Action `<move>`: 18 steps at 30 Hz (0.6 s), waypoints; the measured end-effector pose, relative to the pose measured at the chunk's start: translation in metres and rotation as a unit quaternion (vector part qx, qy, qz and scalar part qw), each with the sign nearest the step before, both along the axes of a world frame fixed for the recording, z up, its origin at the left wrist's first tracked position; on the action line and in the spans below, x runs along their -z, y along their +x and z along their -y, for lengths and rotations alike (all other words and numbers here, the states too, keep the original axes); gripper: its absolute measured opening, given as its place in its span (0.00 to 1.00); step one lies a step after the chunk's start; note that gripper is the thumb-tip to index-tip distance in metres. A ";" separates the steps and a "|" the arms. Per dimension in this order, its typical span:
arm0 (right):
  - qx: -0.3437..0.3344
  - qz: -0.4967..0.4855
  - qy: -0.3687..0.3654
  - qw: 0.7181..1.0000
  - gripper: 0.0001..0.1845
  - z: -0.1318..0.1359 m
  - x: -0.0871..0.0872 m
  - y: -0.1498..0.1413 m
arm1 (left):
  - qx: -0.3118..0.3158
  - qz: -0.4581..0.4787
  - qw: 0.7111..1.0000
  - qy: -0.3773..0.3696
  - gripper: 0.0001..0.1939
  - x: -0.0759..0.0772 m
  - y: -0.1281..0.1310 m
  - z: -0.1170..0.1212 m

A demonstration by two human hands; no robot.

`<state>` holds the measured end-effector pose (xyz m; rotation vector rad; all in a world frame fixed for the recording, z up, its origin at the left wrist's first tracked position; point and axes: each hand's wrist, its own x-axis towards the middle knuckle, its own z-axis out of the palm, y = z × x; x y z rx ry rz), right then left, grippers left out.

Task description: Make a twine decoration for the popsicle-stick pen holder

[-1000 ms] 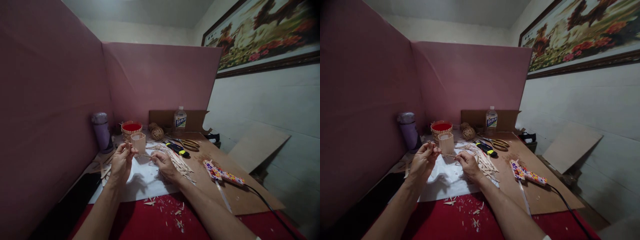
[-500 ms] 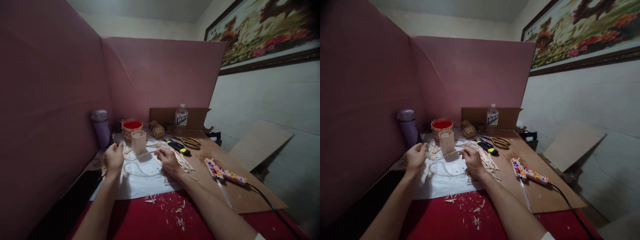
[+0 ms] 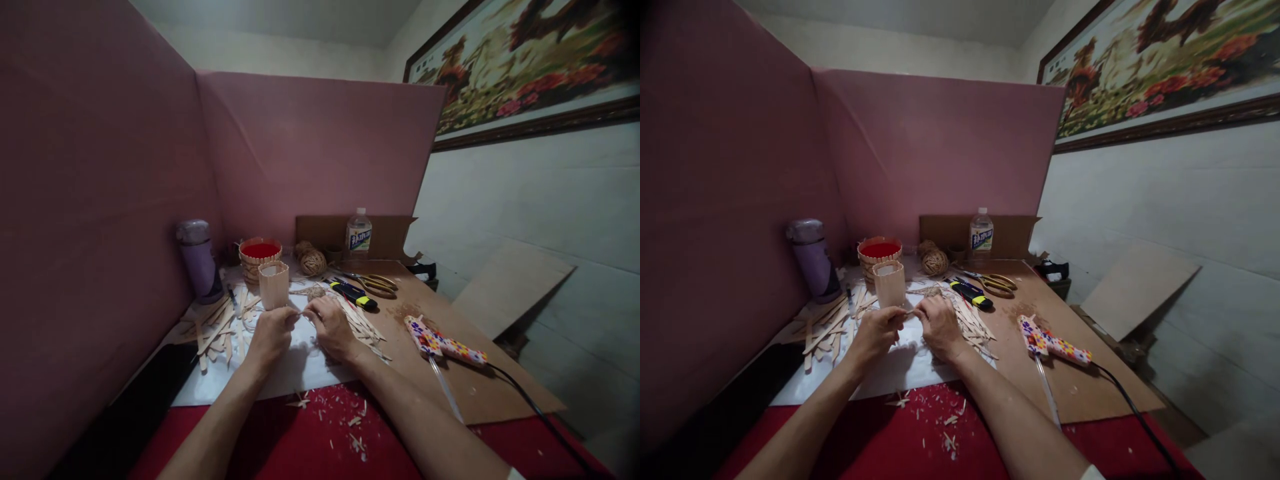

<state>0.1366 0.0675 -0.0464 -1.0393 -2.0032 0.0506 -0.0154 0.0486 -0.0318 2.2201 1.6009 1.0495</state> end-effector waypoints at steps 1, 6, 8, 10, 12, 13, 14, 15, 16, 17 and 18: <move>-0.002 -0.003 0.001 1.000 0.07 -0.002 0.001 0.001 | -0.016 0.006 1.000 -0.010 0.11 -0.002 -0.002 0.000; -0.021 -0.012 0.001 1.000 0.05 -0.004 0.003 0.003 | -0.069 -0.022 0.996 -0.050 0.12 -0.009 -0.007 0.003; -0.020 -0.010 0.002 1.000 0.05 -0.003 0.003 0.003 | -0.075 -0.033 0.996 -0.039 0.10 -0.010 -0.007 0.004; -0.011 -0.005 0.006 1.000 0.05 -0.002 0.002 0.004 | -0.062 -0.008 0.998 0.002 0.08 -0.009 -0.004 0.005; -0.006 0.009 0.013 1.000 0.05 0.000 0.002 0.003 | -0.025 0.029 0.999 0.035 0.10 -0.007 -0.001 0.006; -0.005 0.017 0.017 1.000 0.05 0.001 0.001 0.003 | -0.002 0.038 0.999 0.038 0.11 -0.005 0.002 0.006; -0.004 0.024 0.022 0.999 0.05 0.001 0.001 0.002 | 0.015 0.038 0.999 0.033 0.11 -0.003 0.004 0.006; -0.004 0.030 0.026 0.999 0.05 0.002 0.001 0.002 | 0.025 0.031 0.999 0.023 0.11 -0.001 0.006 0.006; -0.004 0.035 0.030 0.999 0.05 0.002 0.001 0.001 | 0.025 0.021 0.999 0.013 0.11 0.000 0.007 0.005; -0.005 0.037 0.032 0.999 0.05 0.002 0.001 0.000 | 0.017 0.009 1.000 0.007 0.11 0.002 0.008 0.004; -0.006 0.038 0.032 0.999 0.05 0.003 0.001 0.000 | 0.007 -0.002 1.000 0.004 0.11 0.003 0.008 0.003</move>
